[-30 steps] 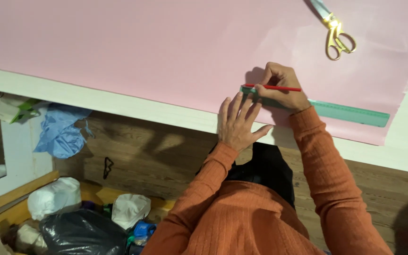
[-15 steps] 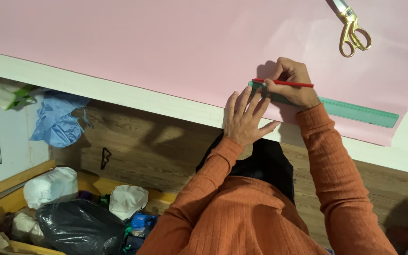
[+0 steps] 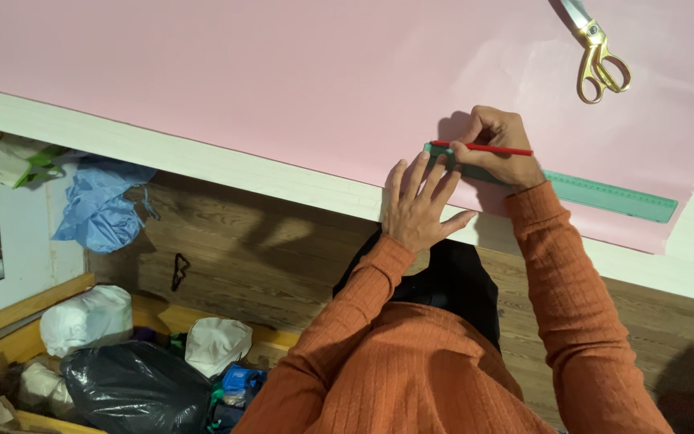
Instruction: The recorder is measuring, marking, and cutting a roll of pink leather-like material using a ruler, pencil, and scissors.
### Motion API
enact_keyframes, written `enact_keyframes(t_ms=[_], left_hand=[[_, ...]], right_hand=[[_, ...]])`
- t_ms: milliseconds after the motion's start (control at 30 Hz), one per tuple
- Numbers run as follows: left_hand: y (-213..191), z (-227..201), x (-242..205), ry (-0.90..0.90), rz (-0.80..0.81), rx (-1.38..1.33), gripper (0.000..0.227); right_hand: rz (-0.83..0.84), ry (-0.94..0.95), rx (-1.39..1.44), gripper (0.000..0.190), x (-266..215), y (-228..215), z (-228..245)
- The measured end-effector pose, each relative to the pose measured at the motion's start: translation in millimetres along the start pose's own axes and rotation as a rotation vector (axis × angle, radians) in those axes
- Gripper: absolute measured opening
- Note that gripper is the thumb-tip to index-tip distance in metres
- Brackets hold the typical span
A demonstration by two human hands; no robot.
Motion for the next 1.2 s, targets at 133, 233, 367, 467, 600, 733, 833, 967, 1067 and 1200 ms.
enact_keyframes(t_ms=[133, 233, 367, 467, 600, 733, 833, 967, 1067, 1200], left_hand=[[-4.0, -2.0, 0.4, 0.01, -0.044, -0.009, 0.076], [-3.8, -0.4, 2.3, -0.009, -0.011, -0.011, 0.075], [-5.2, -0.2, -3.4, -0.012, -0.016, 0.028, 0.076], [-10.6, 24.7, 0.6, 0.032, -0.108, 0.083, 0.083], [-69.6, 82.4, 36.3, -0.11, 0.025, 0.263, 0.1], [-83.7, 139.4, 106.4, -0.145, 0.091, 0.451, 0.109], [-78.0, 142.3, 163.7, -0.12, 0.147, 0.453, 0.13], [-65.4, 111.9, 249.7, 0.209, 0.313, 0.279, 0.131], [-51.5, 90.6, 280.5, 0.374, 0.391, 0.29, 0.132], [-44.6, 84.0, 295.1, 0.399, 0.452, 0.145, 0.145]], right_hand=[[-0.002, 0.017, -0.066, 0.028, -0.3, -1.3, 1.8], [0.005, 0.012, -0.014, 0.029, 2.9, -1.1, -3.6], [-0.088, -0.068, -0.066, 0.026, -7.0, -20.7, -14.1], [-0.358, -0.089, 0.14, 0.021, -10.4, -51.0, 8.8], [-0.585, -0.044, 0.374, 0.019, -50.5, -113.0, 27.2], [-0.619, -0.109, 0.354, 0.02, -100.0, -146.8, 26.8], [-0.676, -0.079, 0.292, 0.02, -136.6, -142.7, 27.6], [-0.835, -0.033, 0.278, 0.019, -159.3, -122.9, 26.2], [-0.956, -0.035, 0.336, 0.018, -176.9, -98.2, 14.7], [-1.092, -0.106, 0.392, 0.017, -172.9, -70.7, 14.1]])
Point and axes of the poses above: each hand's wrist, its own x-axis towards the middle knuckle, its own y-axis out of the palm, z = x × y, the point moved 5 cm from there along x, towards the middle knuckle, and after that the axes turned 11 degrees about -y, right-handed, at the moved point
